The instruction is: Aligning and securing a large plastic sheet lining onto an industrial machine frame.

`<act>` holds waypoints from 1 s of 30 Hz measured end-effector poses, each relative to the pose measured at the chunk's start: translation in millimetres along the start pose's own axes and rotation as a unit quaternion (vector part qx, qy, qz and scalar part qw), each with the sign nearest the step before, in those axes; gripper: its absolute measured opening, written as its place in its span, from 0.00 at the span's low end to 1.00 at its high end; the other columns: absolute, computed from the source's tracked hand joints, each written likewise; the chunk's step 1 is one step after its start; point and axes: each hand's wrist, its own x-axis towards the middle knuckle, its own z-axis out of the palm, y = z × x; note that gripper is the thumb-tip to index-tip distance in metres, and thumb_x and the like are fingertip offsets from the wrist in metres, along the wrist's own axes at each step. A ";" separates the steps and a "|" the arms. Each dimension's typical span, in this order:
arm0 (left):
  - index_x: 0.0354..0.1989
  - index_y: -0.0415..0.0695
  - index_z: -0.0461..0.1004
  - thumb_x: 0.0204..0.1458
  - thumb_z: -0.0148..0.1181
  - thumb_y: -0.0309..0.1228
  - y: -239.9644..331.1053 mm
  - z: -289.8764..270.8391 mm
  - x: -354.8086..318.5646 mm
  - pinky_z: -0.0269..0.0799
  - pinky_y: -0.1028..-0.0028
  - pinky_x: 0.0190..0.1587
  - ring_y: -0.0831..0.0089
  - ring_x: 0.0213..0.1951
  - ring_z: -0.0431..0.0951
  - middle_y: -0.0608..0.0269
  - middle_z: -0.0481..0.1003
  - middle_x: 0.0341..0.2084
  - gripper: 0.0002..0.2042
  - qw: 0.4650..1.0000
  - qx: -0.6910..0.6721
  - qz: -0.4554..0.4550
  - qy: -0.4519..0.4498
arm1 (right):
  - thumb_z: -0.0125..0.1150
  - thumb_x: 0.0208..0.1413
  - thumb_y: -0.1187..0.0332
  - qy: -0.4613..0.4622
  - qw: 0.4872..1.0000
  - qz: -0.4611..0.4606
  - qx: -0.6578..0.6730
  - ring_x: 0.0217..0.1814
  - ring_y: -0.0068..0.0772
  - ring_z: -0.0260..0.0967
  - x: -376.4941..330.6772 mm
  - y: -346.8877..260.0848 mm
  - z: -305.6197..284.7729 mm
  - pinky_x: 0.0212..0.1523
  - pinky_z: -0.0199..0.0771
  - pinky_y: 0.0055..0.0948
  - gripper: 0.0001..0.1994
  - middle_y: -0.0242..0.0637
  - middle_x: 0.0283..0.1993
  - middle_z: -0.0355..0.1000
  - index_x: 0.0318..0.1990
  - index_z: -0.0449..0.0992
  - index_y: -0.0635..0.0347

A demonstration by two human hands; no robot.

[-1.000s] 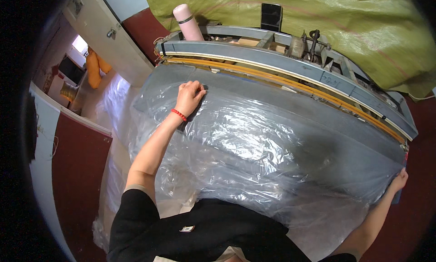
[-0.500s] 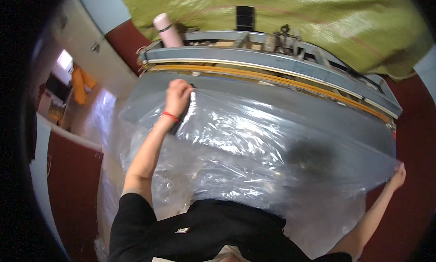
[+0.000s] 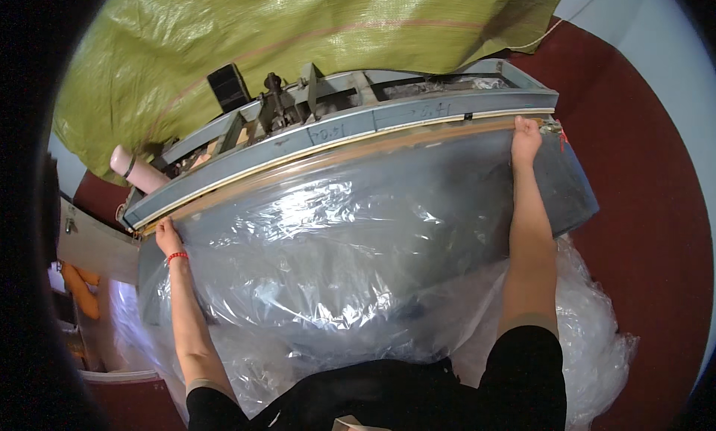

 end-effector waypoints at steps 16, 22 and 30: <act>0.28 0.44 0.61 0.50 0.47 0.26 34.7 18.4 -17.7 0.67 0.81 0.22 0.81 0.17 0.64 0.67 0.66 0.18 0.02 0.990 -0.126 -0.057 0.041 | 0.45 0.54 0.62 0.116 0.992 0.040 0.025 0.13 0.22 0.58 0.5 -16.6 -2.8 0.13 0.58 0.22 0.11 0.34 0.15 0.63 0.28 0.63 0.61; 0.28 0.44 0.65 0.50 0.49 0.27 40.9 -5.6 -20.2 0.63 0.82 0.22 0.82 0.19 0.64 0.70 0.66 0.18 0.02 0.988 -0.090 -0.079 -0.098 | 0.53 0.52 0.60 -0.012 0.998 0.055 0.014 0.19 0.18 0.62 -28.5 -66.3 -14.2 0.20 0.61 0.18 0.16 0.33 0.20 0.69 0.24 0.74 0.65; 0.31 0.41 0.69 0.50 0.49 0.24 167.9 -50.5 -108.5 0.62 0.84 0.31 0.83 0.28 0.68 0.69 0.69 0.24 0.03 0.963 -0.025 0.025 -0.267 | 0.53 0.50 0.64 0.146 0.941 -0.090 -0.292 0.41 0.43 0.69 -62.0 -90.5 -128.8 0.42 0.66 0.35 0.14 0.49 0.38 0.71 0.36 0.74 0.68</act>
